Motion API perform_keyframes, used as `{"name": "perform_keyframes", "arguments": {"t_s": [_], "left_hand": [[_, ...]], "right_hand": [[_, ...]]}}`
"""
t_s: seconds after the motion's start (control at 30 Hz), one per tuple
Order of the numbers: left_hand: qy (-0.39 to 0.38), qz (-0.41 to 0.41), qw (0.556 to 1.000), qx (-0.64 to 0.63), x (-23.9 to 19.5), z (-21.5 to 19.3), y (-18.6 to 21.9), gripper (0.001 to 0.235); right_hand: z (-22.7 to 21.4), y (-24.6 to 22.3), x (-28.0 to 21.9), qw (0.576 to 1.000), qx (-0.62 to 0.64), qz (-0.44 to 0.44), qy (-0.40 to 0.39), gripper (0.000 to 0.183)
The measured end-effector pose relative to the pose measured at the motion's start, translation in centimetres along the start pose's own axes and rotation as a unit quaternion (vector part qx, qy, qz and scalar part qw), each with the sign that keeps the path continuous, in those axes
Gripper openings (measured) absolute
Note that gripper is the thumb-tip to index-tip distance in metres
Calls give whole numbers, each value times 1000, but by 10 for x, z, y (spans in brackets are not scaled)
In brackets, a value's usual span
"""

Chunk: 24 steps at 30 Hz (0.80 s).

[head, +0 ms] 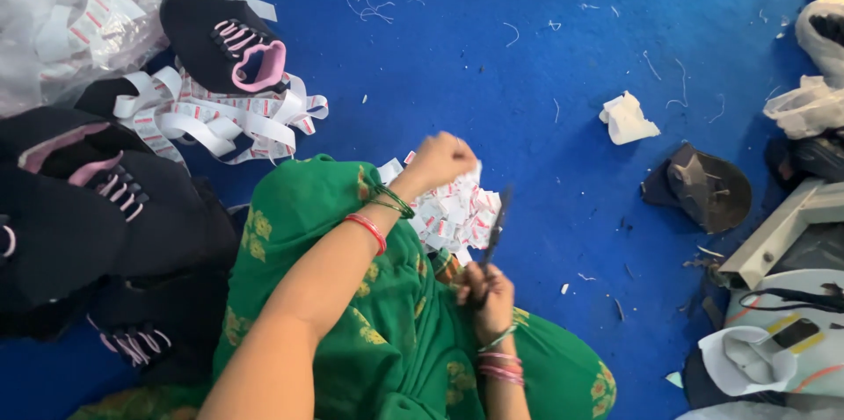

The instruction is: Cutting individual shoe labels from a printed strip using scissors.

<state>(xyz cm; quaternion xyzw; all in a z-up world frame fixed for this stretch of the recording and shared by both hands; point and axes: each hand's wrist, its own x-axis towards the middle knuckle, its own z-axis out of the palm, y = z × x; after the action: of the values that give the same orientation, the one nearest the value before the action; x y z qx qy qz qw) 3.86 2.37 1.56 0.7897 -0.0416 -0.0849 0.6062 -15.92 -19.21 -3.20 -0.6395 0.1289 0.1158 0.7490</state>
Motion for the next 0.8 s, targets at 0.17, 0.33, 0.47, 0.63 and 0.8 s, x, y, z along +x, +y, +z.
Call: {"name": "perform_keyframes", "arguments": {"t_s": [0.17,0.33,0.47,0.63,0.8], "left_hand": [[285,136,948,45,-6,-87,43,22],[378,134,914,-66,-23,-146,45,21],[332,85,923,-174,-17,-148,36,21],[246,59,961,-113,-11,-127,54,21],[171,21,982,-79,-17,-118,64,20]], "right_hand": [[-92,8,45,963,-189,46,185,25],[-125,23,56,732,-617,37,287,47],[-31,-23,18,682,-658,-136,288,30],[-21,69,17,777,-605,-113,-135,22],[53,-39,-3,706,-662,107,-227,25]]}}
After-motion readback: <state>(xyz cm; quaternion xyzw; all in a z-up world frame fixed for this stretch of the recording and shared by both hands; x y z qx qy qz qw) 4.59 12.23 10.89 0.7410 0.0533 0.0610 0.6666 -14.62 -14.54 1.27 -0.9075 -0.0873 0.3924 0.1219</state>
